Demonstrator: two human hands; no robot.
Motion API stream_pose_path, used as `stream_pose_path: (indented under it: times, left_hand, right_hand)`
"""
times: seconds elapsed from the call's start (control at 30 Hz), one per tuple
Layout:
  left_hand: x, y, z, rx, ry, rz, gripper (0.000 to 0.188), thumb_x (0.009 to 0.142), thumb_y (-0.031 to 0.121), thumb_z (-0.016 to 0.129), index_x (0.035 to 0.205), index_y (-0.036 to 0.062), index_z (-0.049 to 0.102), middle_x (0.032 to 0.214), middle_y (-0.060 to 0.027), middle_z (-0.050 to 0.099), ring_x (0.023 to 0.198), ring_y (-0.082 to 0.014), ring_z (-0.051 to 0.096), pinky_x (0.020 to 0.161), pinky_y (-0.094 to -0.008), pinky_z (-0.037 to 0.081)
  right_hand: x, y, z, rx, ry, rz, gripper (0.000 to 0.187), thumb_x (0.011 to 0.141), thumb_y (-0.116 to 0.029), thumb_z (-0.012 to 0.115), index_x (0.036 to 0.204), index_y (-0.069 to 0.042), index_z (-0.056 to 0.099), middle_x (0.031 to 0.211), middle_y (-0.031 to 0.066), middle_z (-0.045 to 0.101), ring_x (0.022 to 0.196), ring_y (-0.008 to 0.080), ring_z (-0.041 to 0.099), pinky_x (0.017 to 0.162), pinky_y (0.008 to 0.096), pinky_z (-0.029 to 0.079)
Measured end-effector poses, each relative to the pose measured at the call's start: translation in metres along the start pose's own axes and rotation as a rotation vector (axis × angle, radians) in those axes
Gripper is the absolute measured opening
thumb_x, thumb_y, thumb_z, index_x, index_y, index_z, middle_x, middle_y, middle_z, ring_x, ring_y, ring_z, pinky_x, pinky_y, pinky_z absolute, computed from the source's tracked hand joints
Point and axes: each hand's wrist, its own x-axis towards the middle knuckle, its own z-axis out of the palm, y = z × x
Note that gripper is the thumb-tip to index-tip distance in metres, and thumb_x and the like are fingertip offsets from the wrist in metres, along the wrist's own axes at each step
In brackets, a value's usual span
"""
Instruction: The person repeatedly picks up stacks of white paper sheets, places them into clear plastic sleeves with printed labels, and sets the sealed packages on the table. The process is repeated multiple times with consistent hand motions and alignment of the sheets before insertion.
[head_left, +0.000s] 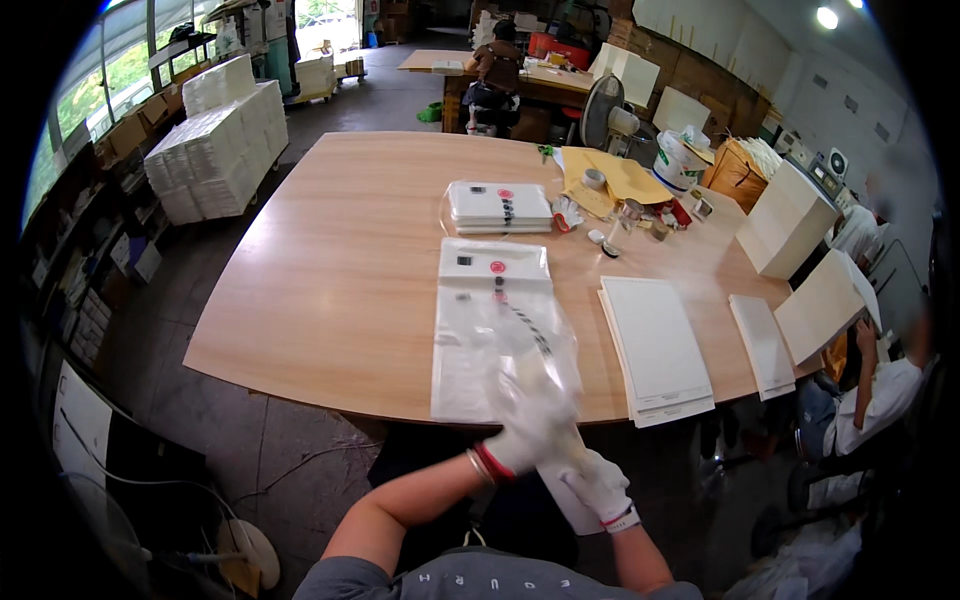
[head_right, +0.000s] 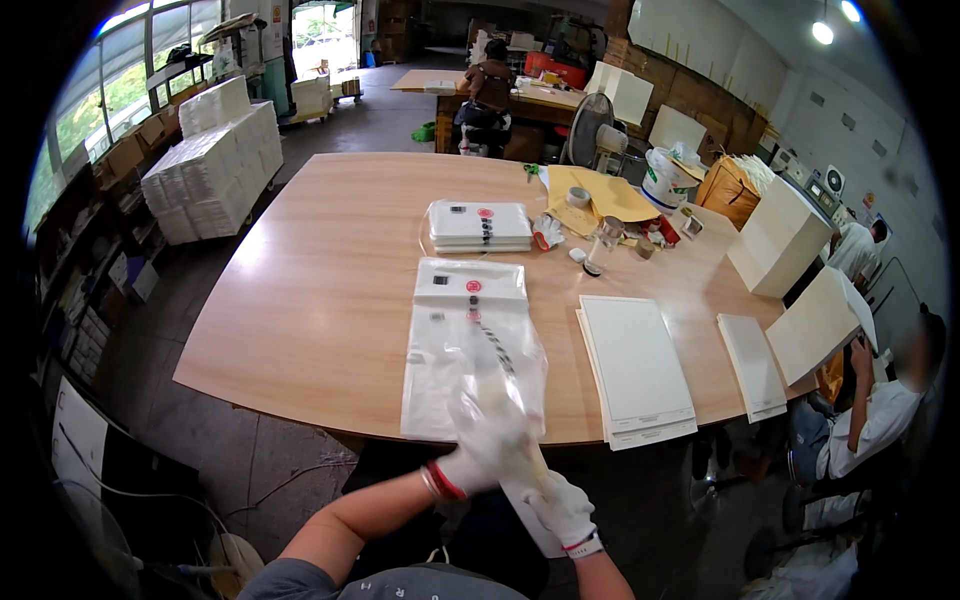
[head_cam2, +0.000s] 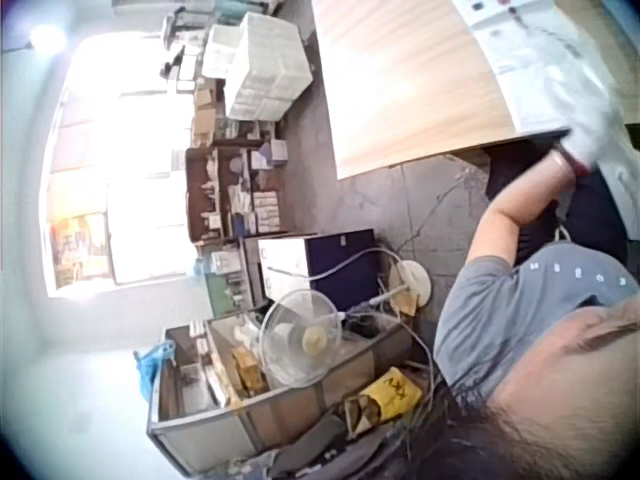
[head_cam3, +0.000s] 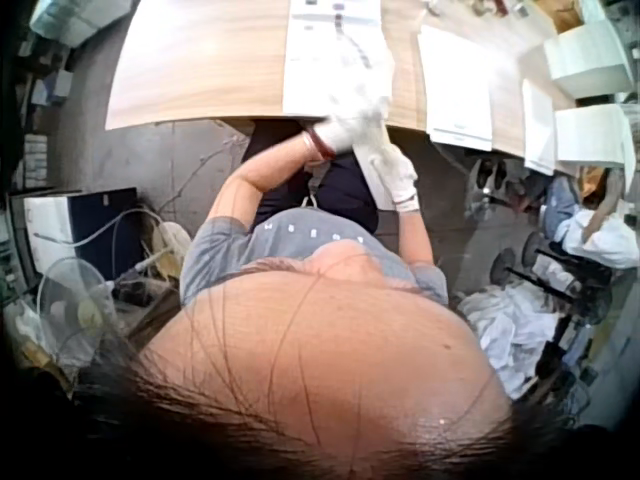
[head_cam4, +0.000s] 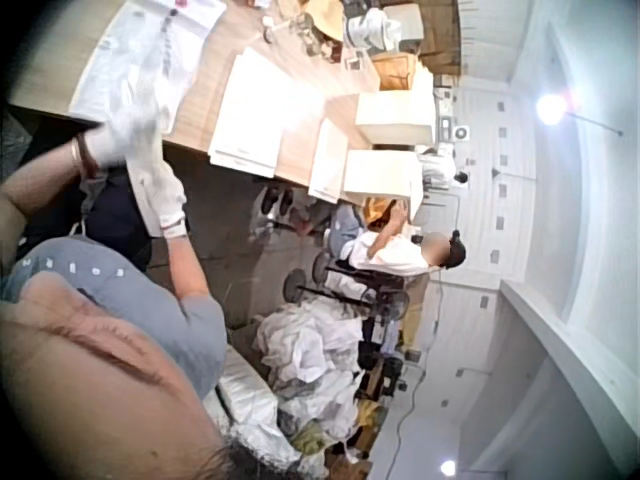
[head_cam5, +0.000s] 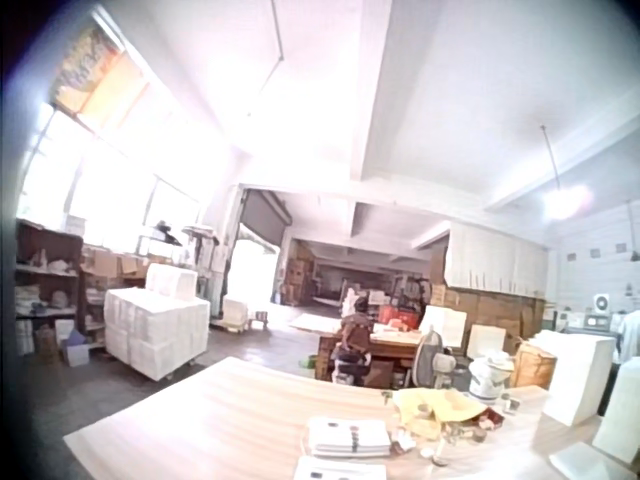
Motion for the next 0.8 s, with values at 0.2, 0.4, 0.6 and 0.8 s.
stream_pose_path:
  times: [0.2, 0.4, 0.6, 0.8]
  left_hand:
    - [-0.014, 0.008, 0.001, 0.313, -0.362, -0.257, 0.041, 0.07, 0.018, 0.062, 0.108, 0.0048, 0.055, 0.093, -0.0141, 0.061, 0.091, -0.0297, 0.058, 0.076, -0.0396, 0.047]
    - [-0.071, -0.055, 0.009, 0.436, -0.313, 0.064, 0.039, 0.073, 0.015, 0.06, 0.111, 0.0086, 0.053, 0.087, -0.0083, 0.059, 0.087, -0.0279, 0.056, 0.086, -0.0418, 0.043]
    - [-0.09, -0.092, -0.03, 0.96, -0.209, 0.031, 0.054, 0.075, 0.013, 0.059, 0.127, 0.008, 0.045, 0.128, -0.0206, 0.041, 0.124, -0.04, 0.035, 0.107, -0.0473, 0.026]
    - [-0.097, -0.101, -0.061, -0.203, 0.303, -0.832, 0.043, 0.08, -0.004, 0.046, 0.122, 0.0019, 0.046, 0.097, -0.0079, 0.05, 0.077, -0.0116, 0.049, 0.068, -0.0251, 0.045]
  right_hand:
    - [0.033, 0.028, 0.032, 0.057, 0.226, 0.28, 0.059, 0.07, -0.034, 0.074, 0.113, -0.003, 0.047, 0.093, 0.0123, 0.056, 0.075, 0.029, 0.062, 0.061, 0.0382, 0.05]
    - [0.075, 0.023, 0.079, 0.0, 0.287, 0.104, 0.071, 0.076, -0.027, 0.066, 0.134, -0.008, 0.03, 0.119, 0.024, 0.047, 0.087, 0.0367, 0.059, 0.069, 0.043, 0.05]
    - [0.118, 0.042, 0.078, -0.072, 0.12, 0.143, 0.059, 0.083, -0.014, 0.05, 0.138, -0.013, 0.028, 0.066, 0.0159, 0.06, 0.061, 0.0346, 0.06, 0.051, 0.048, 0.043]
    - [0.098, 0.022, 0.046, -0.082, -0.109, 0.257, 0.068, 0.082, -0.012, 0.05, 0.141, -0.009, 0.017, 0.076, 0.0169, 0.062, 0.061, 0.0343, 0.06, 0.049, 0.0486, 0.043]
